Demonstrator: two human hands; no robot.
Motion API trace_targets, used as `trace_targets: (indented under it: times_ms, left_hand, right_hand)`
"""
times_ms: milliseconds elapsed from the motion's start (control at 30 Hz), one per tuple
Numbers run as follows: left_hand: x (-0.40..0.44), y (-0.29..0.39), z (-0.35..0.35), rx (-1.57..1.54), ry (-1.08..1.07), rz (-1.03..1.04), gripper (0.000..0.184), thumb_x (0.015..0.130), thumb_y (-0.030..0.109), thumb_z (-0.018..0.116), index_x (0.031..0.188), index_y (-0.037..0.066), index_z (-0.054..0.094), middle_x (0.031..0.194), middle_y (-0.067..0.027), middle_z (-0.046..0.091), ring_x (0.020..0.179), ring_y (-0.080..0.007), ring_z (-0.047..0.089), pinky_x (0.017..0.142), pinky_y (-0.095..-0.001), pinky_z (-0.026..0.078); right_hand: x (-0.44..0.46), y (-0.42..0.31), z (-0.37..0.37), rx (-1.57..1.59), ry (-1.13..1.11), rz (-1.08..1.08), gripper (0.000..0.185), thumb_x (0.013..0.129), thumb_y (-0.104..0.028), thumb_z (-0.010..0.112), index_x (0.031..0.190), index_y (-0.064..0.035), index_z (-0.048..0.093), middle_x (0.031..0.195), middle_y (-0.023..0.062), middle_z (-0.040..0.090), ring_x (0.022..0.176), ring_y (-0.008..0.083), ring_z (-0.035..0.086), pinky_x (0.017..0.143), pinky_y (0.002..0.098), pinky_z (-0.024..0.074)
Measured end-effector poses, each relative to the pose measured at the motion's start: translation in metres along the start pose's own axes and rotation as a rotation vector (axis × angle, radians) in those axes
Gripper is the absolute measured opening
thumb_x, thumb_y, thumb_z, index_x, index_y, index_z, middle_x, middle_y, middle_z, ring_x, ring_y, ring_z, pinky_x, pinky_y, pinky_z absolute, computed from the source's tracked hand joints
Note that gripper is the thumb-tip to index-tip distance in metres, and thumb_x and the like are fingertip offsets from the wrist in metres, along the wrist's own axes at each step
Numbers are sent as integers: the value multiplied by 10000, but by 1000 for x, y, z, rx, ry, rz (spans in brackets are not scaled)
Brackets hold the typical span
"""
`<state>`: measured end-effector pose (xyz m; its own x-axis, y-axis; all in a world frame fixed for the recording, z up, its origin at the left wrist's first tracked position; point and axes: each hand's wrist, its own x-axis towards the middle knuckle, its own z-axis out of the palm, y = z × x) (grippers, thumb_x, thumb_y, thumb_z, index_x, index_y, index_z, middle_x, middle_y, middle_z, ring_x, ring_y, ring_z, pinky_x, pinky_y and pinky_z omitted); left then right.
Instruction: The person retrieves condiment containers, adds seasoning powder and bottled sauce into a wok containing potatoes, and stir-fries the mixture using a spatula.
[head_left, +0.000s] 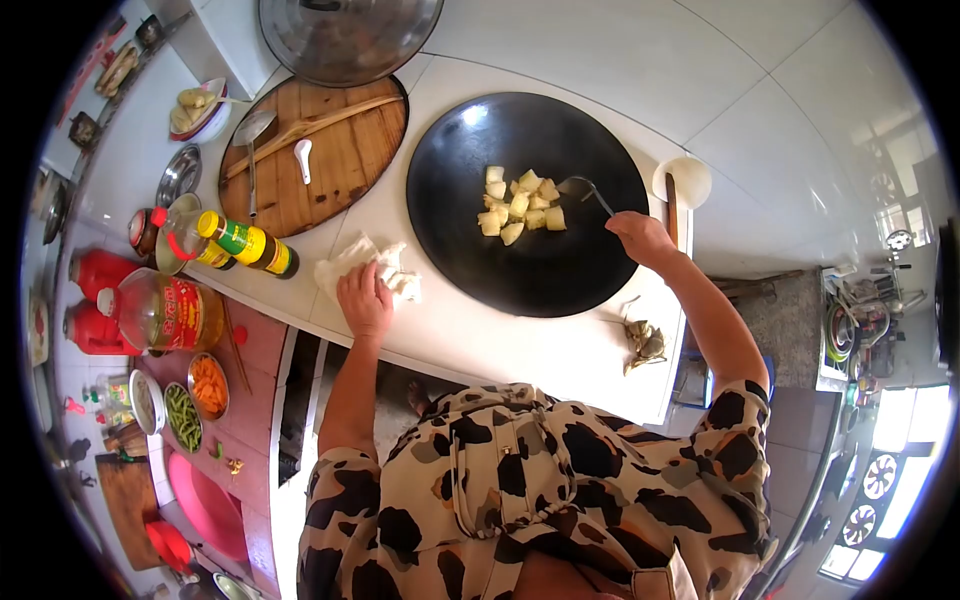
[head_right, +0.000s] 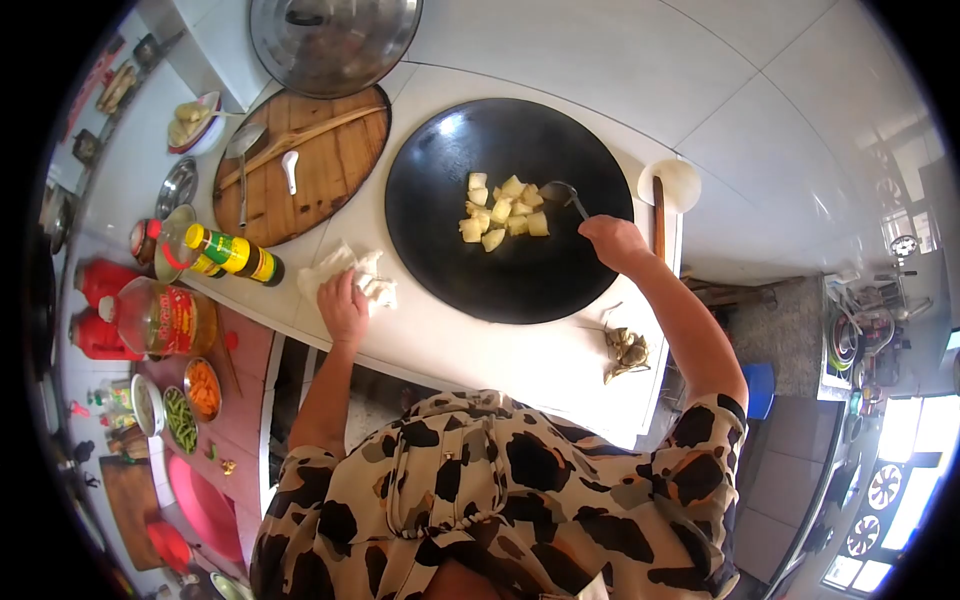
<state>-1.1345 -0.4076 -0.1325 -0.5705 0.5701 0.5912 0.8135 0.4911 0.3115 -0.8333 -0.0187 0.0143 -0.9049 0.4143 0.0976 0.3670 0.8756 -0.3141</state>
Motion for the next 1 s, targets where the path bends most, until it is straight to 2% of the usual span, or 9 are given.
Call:
trace_targets:
  times_ms: [33,333,533,633,733,833,867,967,1000]
  left_hand:
    - [-1,0,1,3,-5,1,338,798,126,565,1129,59,588,1081,-137,591,1014,-345,531,922,-472,397]
    - [-1,1,0,-11,-17,-35,351,796,129,569,1142,70,577,1086,-131,588,1037,-334,533,958,-486,381]
    - [-1,1,0,-7,-14,-27,351,787,115,576,1135,69,580,1068,-127,588,1021,-330,535,935,-487,390]
    - [0,0,1,11,3,-19,320,806,110,561,1120,68,603,1073,-123,613,1005,-344,543,914,-452,401]
    - [2,3,-4,-24,-12,-31,322,803,113,565,1119,69,603,1060,-120,613,1014,-333,547,912,-451,402]
    - [0,1,-2,-30,-22,-40,359,777,119,598,1134,78,585,1068,-122,594,1016,-321,540,931,-486,396]
    - [-1,0,-1,-21,-10,-36,358,777,119,599,1132,78,586,1068,-122,595,1015,-320,541,933,-484,396]
    - [-2,1,0,-7,11,-27,352,780,118,600,1130,78,589,1069,-123,597,1015,-320,542,938,-480,396]
    - [-2,0,0,-9,9,-25,351,782,118,599,1131,76,589,1069,-123,596,1016,-320,542,938,-478,397]
  right_hand:
    - [2,2,1,-23,-32,-21,173,904,-112,526,991,-58,667,931,140,693,901,350,647,822,404,520]
    - [33,6,36,363,59,389,190,907,-188,556,973,-55,676,921,171,690,890,366,653,801,391,520]
    - [42,-1,18,128,-25,187,216,914,-205,531,980,-61,678,926,164,687,896,362,652,804,395,518]
    - [45,-2,16,44,-30,212,229,920,-213,521,984,-59,678,929,161,686,899,362,650,796,405,518]
    - [39,6,36,247,101,361,216,921,-193,526,983,-51,676,913,165,687,885,349,660,784,392,520]
    - [24,12,55,310,141,300,185,942,-157,548,977,-14,660,824,117,689,796,208,678,734,316,518]
    - [17,13,60,321,133,306,188,943,-156,549,987,-9,658,824,116,685,795,199,674,743,310,518]
    - [6,-3,50,311,79,257,199,920,-156,549,989,-11,666,837,162,682,791,303,672,742,356,521]
    - [5,-9,42,309,45,287,198,920,-157,550,988,-11,666,832,161,682,786,300,673,739,354,521]
